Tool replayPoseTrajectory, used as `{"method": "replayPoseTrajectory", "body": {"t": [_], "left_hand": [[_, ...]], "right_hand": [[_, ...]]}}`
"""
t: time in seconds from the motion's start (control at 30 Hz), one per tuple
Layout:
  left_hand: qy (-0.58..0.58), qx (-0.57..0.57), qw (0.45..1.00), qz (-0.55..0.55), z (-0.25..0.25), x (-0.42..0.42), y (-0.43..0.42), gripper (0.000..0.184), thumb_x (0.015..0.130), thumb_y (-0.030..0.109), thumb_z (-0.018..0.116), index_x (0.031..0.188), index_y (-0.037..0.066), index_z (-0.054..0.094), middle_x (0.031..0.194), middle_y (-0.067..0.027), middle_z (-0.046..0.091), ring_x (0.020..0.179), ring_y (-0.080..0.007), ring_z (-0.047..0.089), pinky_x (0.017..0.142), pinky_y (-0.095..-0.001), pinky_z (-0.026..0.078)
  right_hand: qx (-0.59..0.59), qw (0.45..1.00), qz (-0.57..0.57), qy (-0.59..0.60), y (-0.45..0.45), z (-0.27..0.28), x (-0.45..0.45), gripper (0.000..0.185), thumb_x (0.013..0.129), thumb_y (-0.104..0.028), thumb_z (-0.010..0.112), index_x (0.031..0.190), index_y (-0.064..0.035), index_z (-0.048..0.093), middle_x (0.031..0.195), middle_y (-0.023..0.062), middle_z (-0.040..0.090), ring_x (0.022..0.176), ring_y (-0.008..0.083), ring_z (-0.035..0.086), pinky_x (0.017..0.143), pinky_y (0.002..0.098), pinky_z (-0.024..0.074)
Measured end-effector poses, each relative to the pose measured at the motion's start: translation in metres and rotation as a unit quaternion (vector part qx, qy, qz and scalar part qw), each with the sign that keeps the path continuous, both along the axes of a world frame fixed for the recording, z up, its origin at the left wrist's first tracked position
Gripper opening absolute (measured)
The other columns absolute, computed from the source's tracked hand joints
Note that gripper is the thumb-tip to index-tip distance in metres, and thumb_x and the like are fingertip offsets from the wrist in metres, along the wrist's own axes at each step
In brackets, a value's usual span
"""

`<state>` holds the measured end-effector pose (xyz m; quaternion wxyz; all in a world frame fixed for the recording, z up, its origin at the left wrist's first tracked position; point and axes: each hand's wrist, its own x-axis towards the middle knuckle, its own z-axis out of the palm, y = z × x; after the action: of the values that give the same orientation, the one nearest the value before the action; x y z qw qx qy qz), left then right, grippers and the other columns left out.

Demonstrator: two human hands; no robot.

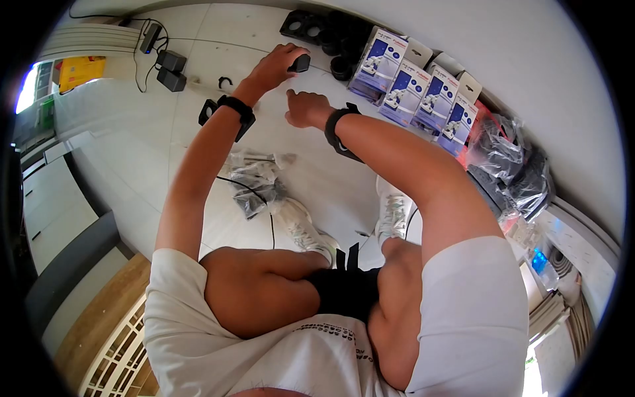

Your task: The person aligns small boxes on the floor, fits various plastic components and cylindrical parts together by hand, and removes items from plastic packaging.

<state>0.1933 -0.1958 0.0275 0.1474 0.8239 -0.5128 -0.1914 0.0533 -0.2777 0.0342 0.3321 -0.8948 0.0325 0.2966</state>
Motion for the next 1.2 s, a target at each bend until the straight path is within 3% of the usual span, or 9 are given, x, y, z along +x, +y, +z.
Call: {"method": "replayPoseTrajectory", "body": {"t": [0.07,0.5,0.7,0.8,0.87,0.9,0.97,1.2], "left_hand": [[0.025,0.004,1.000,-0.004,-0.005,-0.001,-0.006,0.060,0.075,-0.001,0.076,0.128,0.012,0.051,0.125,-0.0092,0.058,0.116,-0.0324,0.053,0.098,-0.0409,0.048],[0.007,-0.034,0.998,-0.054,-0.037,0.001,-0.027,0.070,0.070,0.002,0.080,0.133,0.013,0.050,0.129,-0.0108,0.055,0.123,-0.0330,0.050,0.101,-0.0413,0.047],[0.005,0.007,1.000,-0.003,-0.019,-0.004,-0.019,0.068,0.071,0.013,0.082,0.131,0.016,0.052,0.129,-0.0116,0.055,0.123,-0.0325,0.050,0.099,-0.0417,0.048],[-0.059,-0.017,0.998,0.030,-0.016,0.000,-0.011,0.066,0.072,0.018,0.082,0.130,0.017,0.051,0.123,-0.0112,0.059,0.118,-0.0315,0.054,0.094,-0.0413,0.050],[-0.047,0.078,0.993,0.078,-0.010,0.002,-0.010,0.065,0.073,0.018,0.083,0.128,0.014,0.049,0.106,-0.0108,0.065,0.104,-0.0329,0.061,0.085,-0.0422,0.051],[-0.047,0.078,0.993,0.080,-0.017,0.005,-0.007,0.065,0.073,0.018,0.083,0.128,0.014,0.049,0.106,-0.0108,0.065,0.104,-0.0329,0.061,0.085,-0.0422,0.051],[0.062,0.002,0.994,0.094,-0.036,0.014,0.000,0.064,0.074,0.018,0.082,0.127,0.013,0.047,0.090,-0.0135,0.066,0.089,-0.0364,0.064,0.077,-0.0445,0.051],[0.033,-0.042,0.996,0.065,-0.035,0.003,-0.011,0.060,0.078,0.013,0.078,0.129,0.015,0.045,0.090,-0.0206,0.066,0.089,-0.0415,0.063,0.075,-0.0470,0.049]], "right_hand": [[-0.027,0.999,0.005,0.020,-0.004,0.001,0.001,0.054,0.090,-0.028,0.052,0.137,-0.0020,0.044,0.113,0.0168,0.067,0.105,0.0343,0.066,0.086,0.0467,0.0524],[-0.020,0.999,-0.001,0.037,-0.015,-0.007,-0.005,0.056,0.089,-0.027,0.054,0.138,-0.0020,0.042,0.116,0.0191,0.066,0.108,0.0363,0.065,0.089,0.0482,0.0510],[-0.031,0.999,-0.012,0.034,-0.016,-0.010,-0.001,0.056,0.088,-0.026,0.054,0.137,-0.0024,0.042,0.117,0.0190,0.066,0.109,0.0365,0.064,0.089,0.0482,0.0508],[-0.030,0.999,-0.019,0.030,-0.017,-0.007,0.000,0.056,0.088,-0.027,0.055,0.137,-0.0025,0.042,0.117,0.0189,0.066,0.109,0.0364,0.064,0.090,0.0478,0.0509],[-0.033,0.998,-0.011,0.049,-0.019,-0.002,0.002,0.057,0.090,-0.029,0.055,0.139,-0.0022,0.041,0.118,0.0183,0.066,0.109,0.0358,0.064,0.090,0.0473,0.0510],[-0.034,0.998,-0.010,0.048,-0.019,-0.001,0.002,0.057,0.090,-0.029,0.055,0.139,-0.0022,0.041,0.118,0.0183,0.066,0.109,0.0358,0.064,0.090,0.0473,0.0510],[-0.039,0.998,-0.010,0.050,-0.018,0.000,0.003,0.058,0.091,-0.029,0.055,0.140,-0.0018,0.040,0.119,0.0183,0.066,0.110,0.0353,0.064,0.090,0.0471,0.0508],[-0.042,0.997,-0.006,0.058,-0.015,0.002,0.008,0.061,0.091,-0.028,0.054,0.143,-0.0016,0.037,0.121,0.0186,0.065,0.111,0.0355,0.064,0.091,0.0466,0.0504]]}}
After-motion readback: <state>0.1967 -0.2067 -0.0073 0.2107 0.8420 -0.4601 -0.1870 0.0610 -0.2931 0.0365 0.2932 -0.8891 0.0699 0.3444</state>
